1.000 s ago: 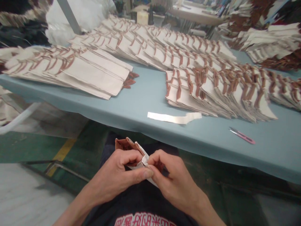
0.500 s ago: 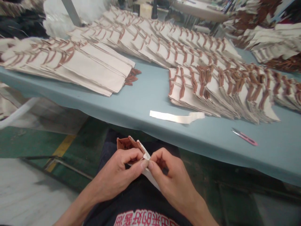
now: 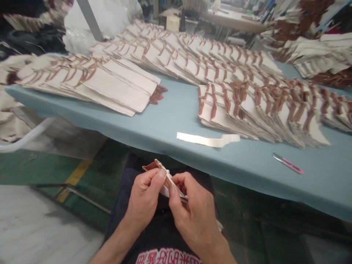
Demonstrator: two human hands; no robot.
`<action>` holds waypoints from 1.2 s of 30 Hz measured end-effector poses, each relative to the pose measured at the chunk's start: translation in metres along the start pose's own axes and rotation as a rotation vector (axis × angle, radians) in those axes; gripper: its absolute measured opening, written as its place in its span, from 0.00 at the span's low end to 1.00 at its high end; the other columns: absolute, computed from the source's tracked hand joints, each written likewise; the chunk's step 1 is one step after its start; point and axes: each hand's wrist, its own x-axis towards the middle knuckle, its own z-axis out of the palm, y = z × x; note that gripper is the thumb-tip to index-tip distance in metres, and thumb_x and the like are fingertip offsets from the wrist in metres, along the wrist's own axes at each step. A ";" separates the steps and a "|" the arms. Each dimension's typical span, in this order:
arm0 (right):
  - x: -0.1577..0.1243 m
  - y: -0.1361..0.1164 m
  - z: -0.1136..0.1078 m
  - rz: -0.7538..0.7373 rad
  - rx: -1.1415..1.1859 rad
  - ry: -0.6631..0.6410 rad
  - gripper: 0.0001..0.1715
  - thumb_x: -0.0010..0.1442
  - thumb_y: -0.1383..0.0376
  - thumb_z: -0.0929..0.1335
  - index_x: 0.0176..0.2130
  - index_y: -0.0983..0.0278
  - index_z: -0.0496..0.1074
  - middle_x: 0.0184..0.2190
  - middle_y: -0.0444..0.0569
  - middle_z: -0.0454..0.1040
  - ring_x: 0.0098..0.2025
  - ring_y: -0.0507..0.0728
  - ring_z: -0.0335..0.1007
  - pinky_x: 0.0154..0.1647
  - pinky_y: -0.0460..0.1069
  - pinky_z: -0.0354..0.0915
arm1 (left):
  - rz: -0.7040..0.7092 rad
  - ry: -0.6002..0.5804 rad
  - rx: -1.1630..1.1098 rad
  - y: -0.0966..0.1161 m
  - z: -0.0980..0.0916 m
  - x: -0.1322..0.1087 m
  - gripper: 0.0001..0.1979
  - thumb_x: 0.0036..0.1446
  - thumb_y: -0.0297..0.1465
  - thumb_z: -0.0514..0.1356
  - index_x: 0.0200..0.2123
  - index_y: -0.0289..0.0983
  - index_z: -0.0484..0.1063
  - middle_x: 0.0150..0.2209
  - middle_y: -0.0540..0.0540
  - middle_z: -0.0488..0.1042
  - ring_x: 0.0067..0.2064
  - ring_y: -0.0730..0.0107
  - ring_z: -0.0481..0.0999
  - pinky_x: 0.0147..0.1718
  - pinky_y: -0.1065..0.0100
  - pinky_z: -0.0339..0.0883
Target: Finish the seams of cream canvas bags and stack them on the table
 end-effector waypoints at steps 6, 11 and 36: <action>-0.008 0.011 -0.009 -0.072 0.141 -0.092 0.15 0.66 0.71 0.59 0.42 0.62 0.72 0.35 0.46 0.77 0.35 0.55 0.75 0.35 0.48 0.63 | -0.063 -0.062 0.015 -0.002 -0.009 -0.007 0.23 0.67 0.44 0.57 0.25 0.34 0.71 0.23 0.51 0.66 0.25 0.74 0.61 0.24 0.72 0.57; -0.016 0.021 -0.012 -0.071 0.199 -0.044 0.15 0.70 0.68 0.58 0.42 0.62 0.72 0.35 0.46 0.76 0.36 0.55 0.73 0.38 0.49 0.63 | 0.049 -0.006 0.221 0.011 -0.014 -0.008 0.22 0.68 0.40 0.54 0.25 0.35 0.73 0.22 0.51 0.68 0.23 0.74 0.62 0.21 0.73 0.56; -0.010 0.037 0.022 0.228 0.455 -0.185 0.20 0.71 0.48 0.65 0.37 0.61 0.69 0.31 0.44 0.69 0.32 0.54 0.65 0.31 0.46 0.63 | 0.191 0.091 0.399 -0.006 -0.010 0.005 0.20 0.65 0.37 0.57 0.20 0.39 0.67 0.17 0.54 0.65 0.18 0.75 0.63 0.17 0.76 0.58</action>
